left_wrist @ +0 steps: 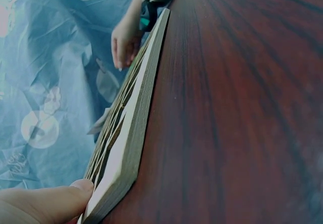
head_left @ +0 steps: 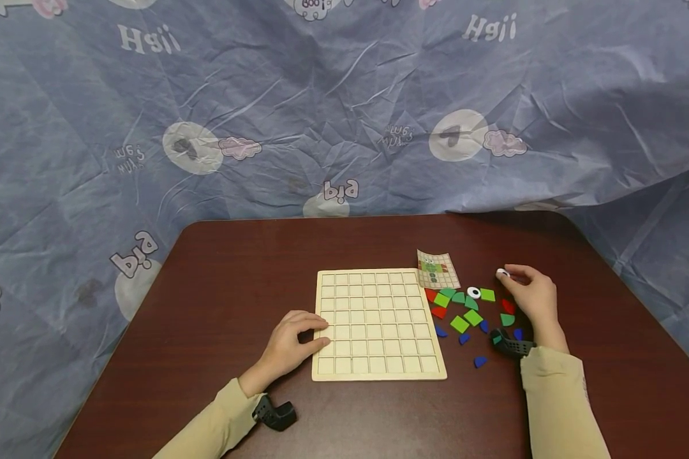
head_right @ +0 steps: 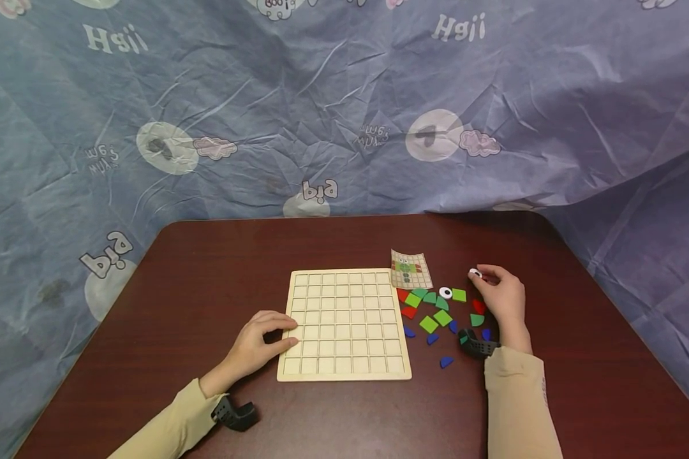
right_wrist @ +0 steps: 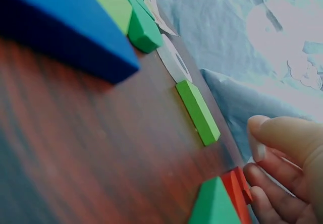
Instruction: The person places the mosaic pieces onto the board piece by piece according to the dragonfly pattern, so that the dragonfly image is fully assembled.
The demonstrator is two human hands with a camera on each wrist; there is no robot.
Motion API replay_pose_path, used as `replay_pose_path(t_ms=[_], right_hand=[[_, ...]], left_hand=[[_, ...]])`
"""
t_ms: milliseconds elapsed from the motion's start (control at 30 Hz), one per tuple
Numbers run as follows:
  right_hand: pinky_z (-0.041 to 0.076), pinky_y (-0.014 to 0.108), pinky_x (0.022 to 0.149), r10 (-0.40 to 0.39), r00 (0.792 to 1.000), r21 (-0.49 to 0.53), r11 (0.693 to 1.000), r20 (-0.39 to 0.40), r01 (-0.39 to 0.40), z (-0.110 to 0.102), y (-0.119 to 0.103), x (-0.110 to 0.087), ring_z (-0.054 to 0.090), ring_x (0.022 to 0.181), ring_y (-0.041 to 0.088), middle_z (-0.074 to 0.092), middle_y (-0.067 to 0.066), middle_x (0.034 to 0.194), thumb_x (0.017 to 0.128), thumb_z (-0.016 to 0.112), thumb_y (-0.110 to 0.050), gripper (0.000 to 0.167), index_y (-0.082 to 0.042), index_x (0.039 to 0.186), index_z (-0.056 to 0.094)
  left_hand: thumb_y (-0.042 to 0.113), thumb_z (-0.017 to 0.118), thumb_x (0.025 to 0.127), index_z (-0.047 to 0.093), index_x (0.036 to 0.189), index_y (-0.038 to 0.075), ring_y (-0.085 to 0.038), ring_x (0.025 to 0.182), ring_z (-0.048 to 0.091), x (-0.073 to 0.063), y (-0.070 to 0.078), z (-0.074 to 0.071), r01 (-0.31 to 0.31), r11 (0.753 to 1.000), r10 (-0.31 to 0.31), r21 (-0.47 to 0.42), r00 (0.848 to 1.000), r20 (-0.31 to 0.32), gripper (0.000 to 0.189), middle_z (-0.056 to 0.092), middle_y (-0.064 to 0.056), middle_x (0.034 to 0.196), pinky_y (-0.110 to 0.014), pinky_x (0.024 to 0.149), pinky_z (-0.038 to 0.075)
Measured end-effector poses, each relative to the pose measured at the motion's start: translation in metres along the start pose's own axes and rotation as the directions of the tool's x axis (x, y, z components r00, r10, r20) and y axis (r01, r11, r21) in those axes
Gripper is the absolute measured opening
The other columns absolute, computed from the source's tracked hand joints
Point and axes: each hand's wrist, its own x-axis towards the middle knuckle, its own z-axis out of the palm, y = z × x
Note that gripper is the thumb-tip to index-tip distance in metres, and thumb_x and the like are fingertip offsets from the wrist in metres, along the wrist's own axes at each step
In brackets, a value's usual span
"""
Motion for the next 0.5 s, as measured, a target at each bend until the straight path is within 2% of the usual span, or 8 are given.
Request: replay_pose_path(t_ms=[200,333,433,500], right_hand=[[0.043,0.013,0.058,0.008,1.000,0.024,1.000,0.003,-0.008,-0.002,-0.010,0.001,0.044,0.073,-0.017,0.063,0.020,0.109,0.086,0.064,-0.042,0.053,-0.003,0.121,0.062],[0.044,0.011,0.059,-0.020,1.000,0.046,0.999,-0.003,0.020,-0.003,-0.021,0.000,0.045,0.077,-0.015,0.063,0.019,0.110,0.087,0.064,-0.041,0.051,-0.003,0.122,0.062],[0.046,0.013,0.057,-0.032,0.999,0.068,0.997,-0.024,0.034,-0.002,-0.031,-0.001,0.055,0.080,-0.005,0.064,0.017,0.108,0.086,0.066,-0.039,0.049,-0.005,0.120,0.063],[0.048,0.019,0.060,-0.054,0.998,0.083,0.995,-0.030,0.056,-0.001,-0.037,-0.002,0.062,0.087,0.010,0.064,0.018,0.108,0.086,0.067,-0.038,0.048,-0.004,0.120,0.063]], left_hand=[[0.024,0.077,0.078,0.073,0.101,0.014,-0.014,0.104,0.054,0.000,0.000,0.000,0.013,1.000,-0.013,-0.016,1.000,0.000,0.025,0.066,0.003,0.104,-0.037,0.088,0.046],[0.024,0.077,0.079,0.073,0.101,0.015,-0.014,0.105,0.054,0.000,0.001,-0.001,0.037,0.999,-0.037,-0.029,0.999,0.012,0.025,0.065,0.004,0.104,-0.037,0.089,0.045],[0.024,0.077,0.078,0.073,0.101,0.015,-0.015,0.105,0.054,0.000,0.001,-0.001,0.036,0.999,-0.036,-0.033,0.999,0.007,0.025,0.065,0.004,0.104,-0.038,0.089,0.045],[0.023,0.077,0.078,0.073,0.101,0.015,-0.016,0.105,0.054,0.000,0.001,0.000,0.033,0.999,-0.033,-0.034,0.999,0.003,0.026,0.065,0.004,0.104,-0.038,0.089,0.045]])
